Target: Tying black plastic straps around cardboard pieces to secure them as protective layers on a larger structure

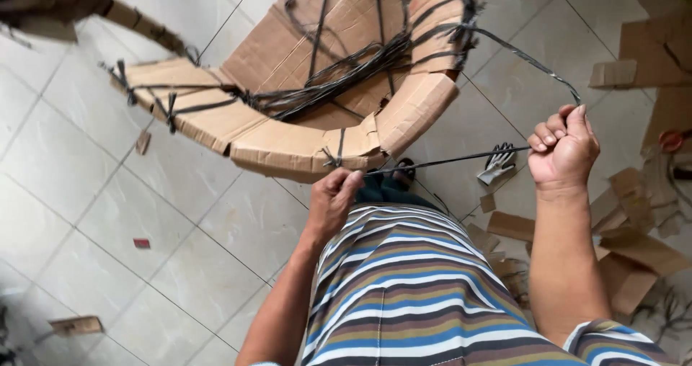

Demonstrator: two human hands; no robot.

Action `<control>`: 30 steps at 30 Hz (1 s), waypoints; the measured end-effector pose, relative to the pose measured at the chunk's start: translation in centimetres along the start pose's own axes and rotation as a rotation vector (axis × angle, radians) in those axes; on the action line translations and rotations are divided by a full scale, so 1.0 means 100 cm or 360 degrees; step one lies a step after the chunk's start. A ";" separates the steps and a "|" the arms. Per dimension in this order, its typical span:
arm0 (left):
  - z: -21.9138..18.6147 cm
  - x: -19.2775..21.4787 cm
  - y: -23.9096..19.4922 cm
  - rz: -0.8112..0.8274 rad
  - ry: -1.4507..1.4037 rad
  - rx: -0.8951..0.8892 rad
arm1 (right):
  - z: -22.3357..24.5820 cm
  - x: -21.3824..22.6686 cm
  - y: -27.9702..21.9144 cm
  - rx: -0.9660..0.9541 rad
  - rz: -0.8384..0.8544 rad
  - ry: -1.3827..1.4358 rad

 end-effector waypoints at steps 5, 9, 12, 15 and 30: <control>-0.013 0.003 0.008 -0.0156 -0.0106 -0.0235 | -0.024 0.063 0.013 -0.0061 -0.0167 -0.0013; -0.019 0.000 0.008 -0.0260 -0.0287 -0.0181 | -0.058 0.107 0.027 -0.0192 -0.0297 -0.0119; -0.016 -0.004 0.009 -0.0346 -0.0388 -0.0165 | -0.088 0.142 0.047 -0.0240 -0.0371 -0.0077; 0.002 0.016 0.010 -0.0558 -0.0453 -0.0103 | -0.098 0.154 0.047 -0.0321 -0.0465 0.0085; -0.014 -0.100 0.014 0.0177 0.0375 -0.0105 | -0.040 0.033 -0.076 0.0927 0.0069 -0.1184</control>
Point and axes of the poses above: each hand's wrist, its own y-axis towards the middle knuckle, its own x-axis out of the back of the hand, z = x × y, the point moved 8 cm from there along y, towards the middle knuckle, and after that the axes turned 13 degrees about -y, right-handed, at the moved point
